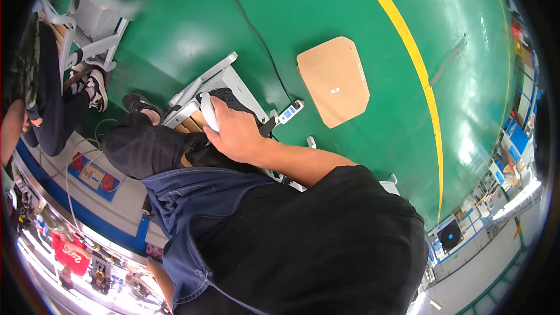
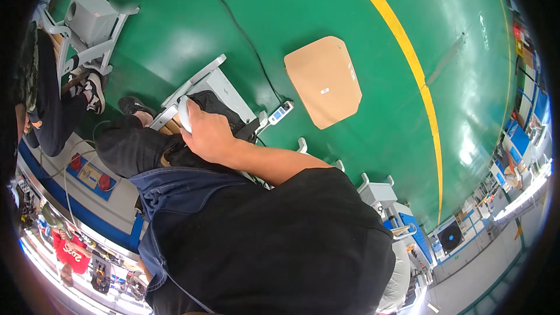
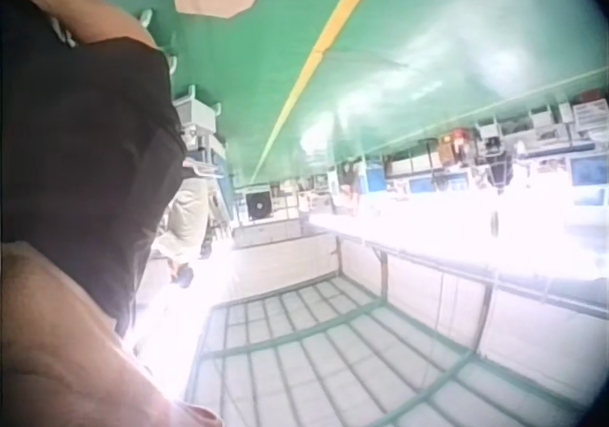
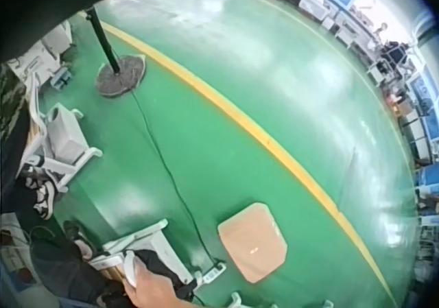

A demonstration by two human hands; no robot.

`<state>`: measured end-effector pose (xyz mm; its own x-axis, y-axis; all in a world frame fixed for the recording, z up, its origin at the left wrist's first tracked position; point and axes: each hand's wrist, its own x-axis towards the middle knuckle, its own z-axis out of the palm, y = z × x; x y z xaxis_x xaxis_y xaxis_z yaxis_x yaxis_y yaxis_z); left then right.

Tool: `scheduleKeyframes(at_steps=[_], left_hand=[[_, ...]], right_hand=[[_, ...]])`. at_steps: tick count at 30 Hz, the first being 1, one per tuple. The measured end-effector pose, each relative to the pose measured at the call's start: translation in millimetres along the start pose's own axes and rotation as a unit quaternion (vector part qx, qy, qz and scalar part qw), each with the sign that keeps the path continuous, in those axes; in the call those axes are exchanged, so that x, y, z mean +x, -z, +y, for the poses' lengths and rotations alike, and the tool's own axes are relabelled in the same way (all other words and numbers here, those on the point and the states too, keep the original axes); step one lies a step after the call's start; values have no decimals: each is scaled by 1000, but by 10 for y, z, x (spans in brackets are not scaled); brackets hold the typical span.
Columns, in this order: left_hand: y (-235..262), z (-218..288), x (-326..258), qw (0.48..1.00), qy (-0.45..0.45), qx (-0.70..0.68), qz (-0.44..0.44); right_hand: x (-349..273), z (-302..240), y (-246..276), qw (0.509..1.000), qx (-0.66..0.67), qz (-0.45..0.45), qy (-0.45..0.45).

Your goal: The person assembles green slipper uppers onto silver metal soles in a factory setting. They use a staple gun to secure the uppers to the soles, then place the finished slippers on a conveyor belt. The person also handles a cardboard box and other slipper components during the process.

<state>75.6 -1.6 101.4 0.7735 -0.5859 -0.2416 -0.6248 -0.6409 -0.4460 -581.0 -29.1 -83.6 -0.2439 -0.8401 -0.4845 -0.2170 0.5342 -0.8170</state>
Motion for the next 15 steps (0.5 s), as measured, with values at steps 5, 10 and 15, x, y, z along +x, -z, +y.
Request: scheduleKeyframes(at_steps=[5, 10, 15], left_hand=[[130, 624, 106, 996, -27, -81, 2], [72, 1015, 278, 986, -112, -121, 31], [-106, 1277, 202, 978, -179, -90, 55]], right_hand=[[4, 37, -12, 1000, 17, -4, -1], [4, 6, 29, 999, 37, -10, -8], [11, 2, 39, 999, 35, -23, -18]])
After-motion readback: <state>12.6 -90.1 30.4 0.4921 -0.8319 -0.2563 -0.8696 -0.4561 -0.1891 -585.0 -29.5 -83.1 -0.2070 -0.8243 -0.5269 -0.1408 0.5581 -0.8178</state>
